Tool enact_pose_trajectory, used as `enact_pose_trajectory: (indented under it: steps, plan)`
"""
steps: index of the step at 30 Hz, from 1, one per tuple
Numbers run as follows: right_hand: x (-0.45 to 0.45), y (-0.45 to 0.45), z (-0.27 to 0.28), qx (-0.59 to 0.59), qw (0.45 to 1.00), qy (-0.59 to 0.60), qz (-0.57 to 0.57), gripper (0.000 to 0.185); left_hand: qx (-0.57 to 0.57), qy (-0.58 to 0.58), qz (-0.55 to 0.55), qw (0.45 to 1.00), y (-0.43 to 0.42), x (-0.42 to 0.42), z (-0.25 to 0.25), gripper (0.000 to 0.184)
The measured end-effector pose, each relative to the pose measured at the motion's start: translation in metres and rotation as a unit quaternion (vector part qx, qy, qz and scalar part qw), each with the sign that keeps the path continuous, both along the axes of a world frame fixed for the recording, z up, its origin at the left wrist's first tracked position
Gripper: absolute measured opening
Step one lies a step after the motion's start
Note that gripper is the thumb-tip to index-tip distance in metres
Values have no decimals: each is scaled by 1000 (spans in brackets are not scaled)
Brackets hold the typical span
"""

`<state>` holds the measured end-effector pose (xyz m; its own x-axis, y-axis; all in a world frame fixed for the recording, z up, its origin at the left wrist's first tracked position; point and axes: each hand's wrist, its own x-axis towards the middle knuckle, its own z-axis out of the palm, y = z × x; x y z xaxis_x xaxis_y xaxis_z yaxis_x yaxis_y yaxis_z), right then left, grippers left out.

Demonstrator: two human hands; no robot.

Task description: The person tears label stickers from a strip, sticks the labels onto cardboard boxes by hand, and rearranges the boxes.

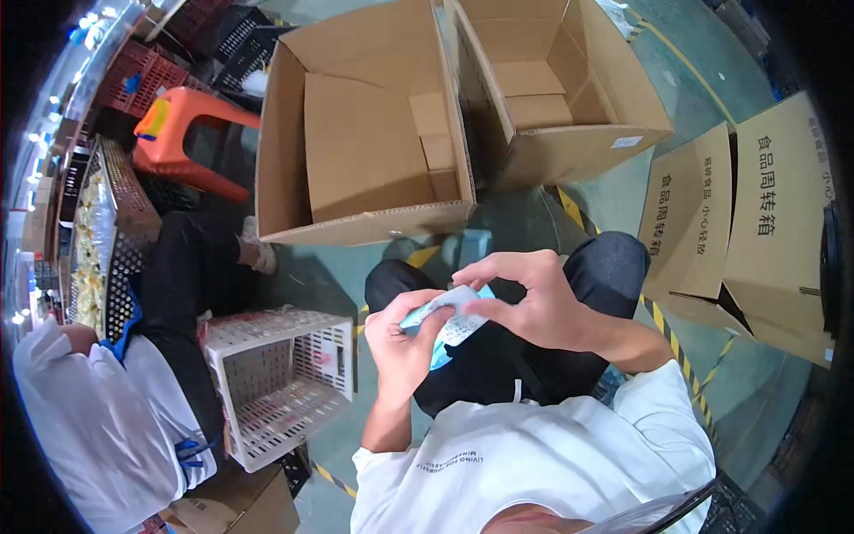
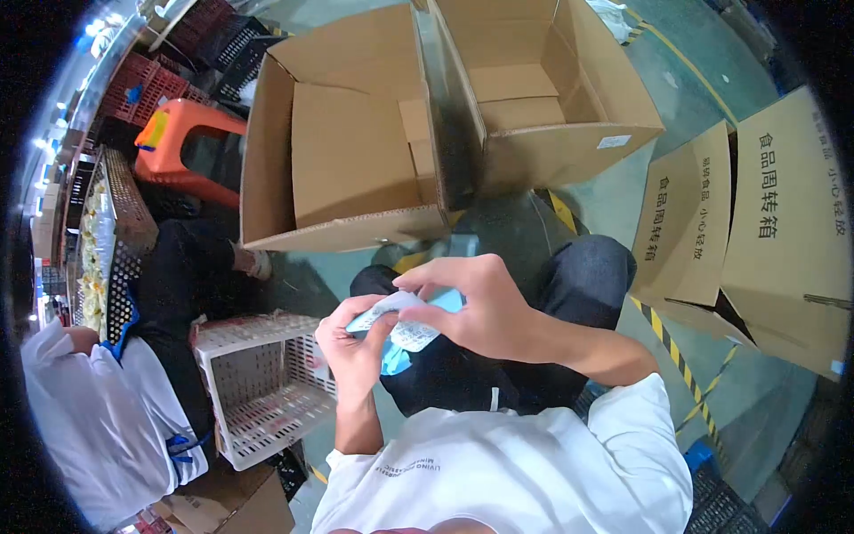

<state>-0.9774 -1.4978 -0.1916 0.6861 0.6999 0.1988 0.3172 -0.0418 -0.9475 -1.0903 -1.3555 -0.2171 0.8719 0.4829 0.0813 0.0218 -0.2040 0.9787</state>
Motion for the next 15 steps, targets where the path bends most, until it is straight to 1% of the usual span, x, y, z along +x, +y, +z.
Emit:
enact_pose_trajectory:
  steps: [1, 2, 4, 5, 6, 7, 8, 9, 10, 11, 13, 14, 15]
  plan:
    - [-3, -1, -5, -22, 998, 51, 14, 15, -10, 1, -8, 1000, -2, -2, -1, 16]
    - [-4, -1, -10, -32, 999, 23, 18, 10, -17, 1, -7, 1000, -4, -4, -4, 16]
    - [-9, -1, -17, -35, 999, 15, 14, 10, -9, 20, -14, 1000, -5, -8, -9, 17]
    - [-11, -1, -21, -30, 1000, 6, 7, 9, -26, 54, -17, 998, -5, -10, -11, 19]
    - [-13, 0, -25, -33, 999, 6, 10, 9, -6, 59, -40, 997, -3, -9, -12, 22]
    - [-14, 0, -28, -20, 997, -66, -23, 10, 14, 65, -62, 996, -1, -7, -12, 24]
    - [-16, -1, -31, -6, 989, -137, -56, 12, -13, 57, -71, 996, 0, -7, -24, 21]
    - [-18, -2, -32, -7, 982, -176, -67, 14, -51, 89, -80, 992, 7, -12, -41, 19]
    - [-17, -4, -33, 7, 980, -181, -78, 14, -88, 119, -89, 985, 15, -17, -54, 22]
    - [-17, -7, -33, 21, 978, -186, -91, 14, -70, 94, -79, 990, 18, -18, -58, 30]
    - [-16, -11, -46, 93, 980, -87, -154, 13, -95, 120, -45, 987, 30, -20, -79, 33]
    - [-14, -11, -55, 132, 972, -41, -191, 11, -70, 101, -29, 992, 39, -17, -81, 29]
    - [-15, -7, -59, 139, 963, 25, -231, 9, -11, 91, -37, 995, 52, -20, -90, 21]
